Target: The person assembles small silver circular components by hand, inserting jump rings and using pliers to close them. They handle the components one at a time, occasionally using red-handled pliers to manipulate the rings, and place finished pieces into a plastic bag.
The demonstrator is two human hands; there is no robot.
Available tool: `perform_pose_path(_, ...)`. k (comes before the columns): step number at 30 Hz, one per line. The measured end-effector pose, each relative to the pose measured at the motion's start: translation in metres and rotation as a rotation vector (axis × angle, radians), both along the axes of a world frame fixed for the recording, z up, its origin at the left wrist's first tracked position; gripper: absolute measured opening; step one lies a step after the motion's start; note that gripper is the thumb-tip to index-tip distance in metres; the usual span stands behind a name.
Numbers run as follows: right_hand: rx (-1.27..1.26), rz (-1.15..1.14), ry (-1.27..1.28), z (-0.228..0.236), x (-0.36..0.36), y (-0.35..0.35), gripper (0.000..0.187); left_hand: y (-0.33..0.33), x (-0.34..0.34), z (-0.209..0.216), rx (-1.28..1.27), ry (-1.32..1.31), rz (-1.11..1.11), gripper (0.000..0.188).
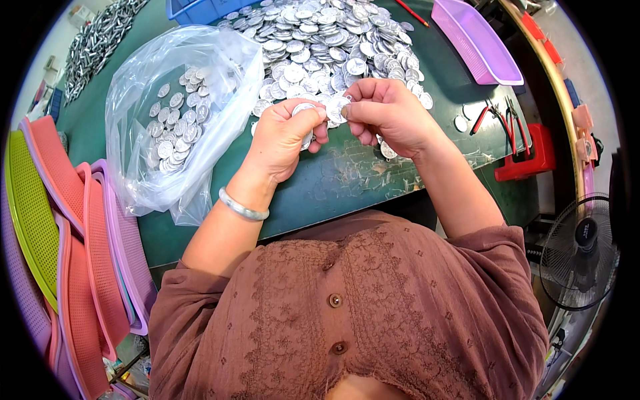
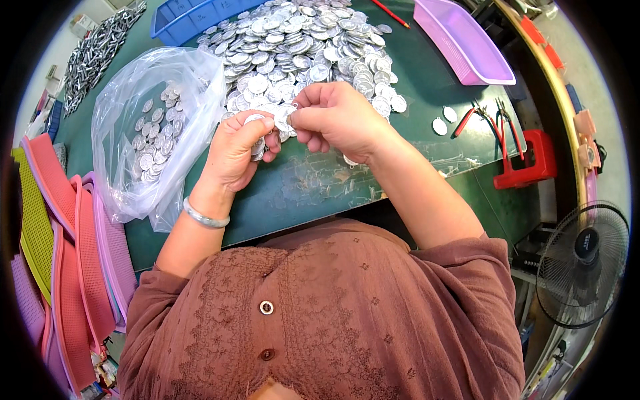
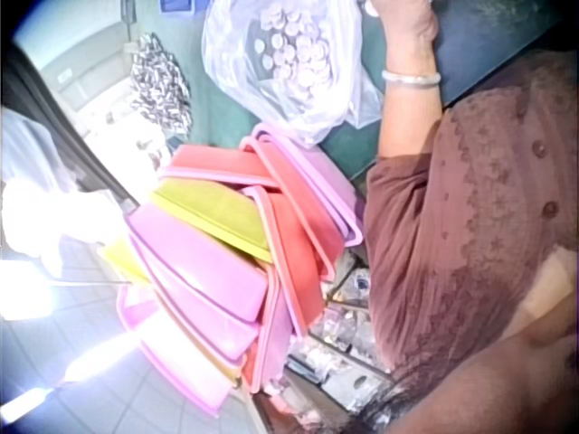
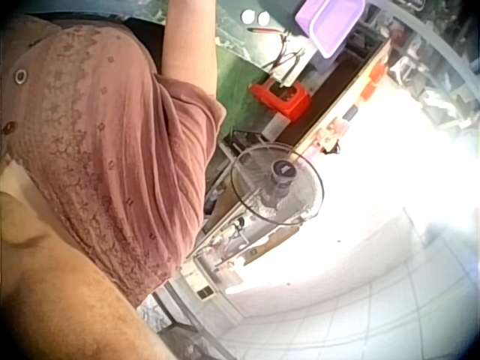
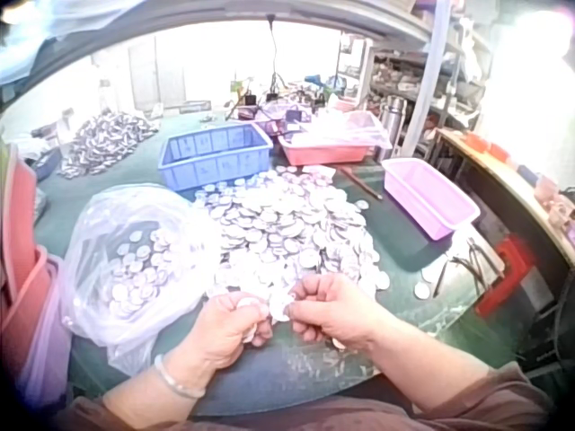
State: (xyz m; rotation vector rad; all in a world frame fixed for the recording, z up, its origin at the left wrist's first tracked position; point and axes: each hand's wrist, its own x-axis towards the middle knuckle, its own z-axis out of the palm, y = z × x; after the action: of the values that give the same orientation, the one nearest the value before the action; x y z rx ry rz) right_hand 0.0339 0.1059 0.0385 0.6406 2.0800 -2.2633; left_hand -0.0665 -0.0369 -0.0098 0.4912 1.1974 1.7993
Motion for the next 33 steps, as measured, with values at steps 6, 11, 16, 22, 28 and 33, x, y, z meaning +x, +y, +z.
perform_pose_path(6,-0.036,-0.012,0.000,-0.003,0.001,0.000,0.010,0.001,0.001,-0.001,0.004,0.023,0.005,0.009)
perform_pose_path(11,-0.063,-0.006,-0.004,-0.005,0.001,0.001,0.010,0.001,0.002,-0.001,-0.018,0.045,0.016,0.009)
perform_pose_path(16,-0.090,-0.008,0.001,-0.007,0.002,0.003,0.013,0.001,0.002,-0.001,-0.002,0.009,0.015,0.010)
perform_pose_path(22,-0.306,0.013,0.044,-0.024,-0.001,0.010,0.007,0.001,0.003,0.000,0.038,0.003,-0.002,0.010)
perform_pose_path(28,-0.431,0.073,0.050,-0.032,-0.001,0.010,0.005,0.001,0.003,0.000,-0.002,0.005,0.012,0.009)
perform_pose_path(33,-0.459,0.068,0.048,-0.036,-0.001,0.011,0.005,0.002,0.004,0.000,-0.017,-0.002,0.009,0.010)
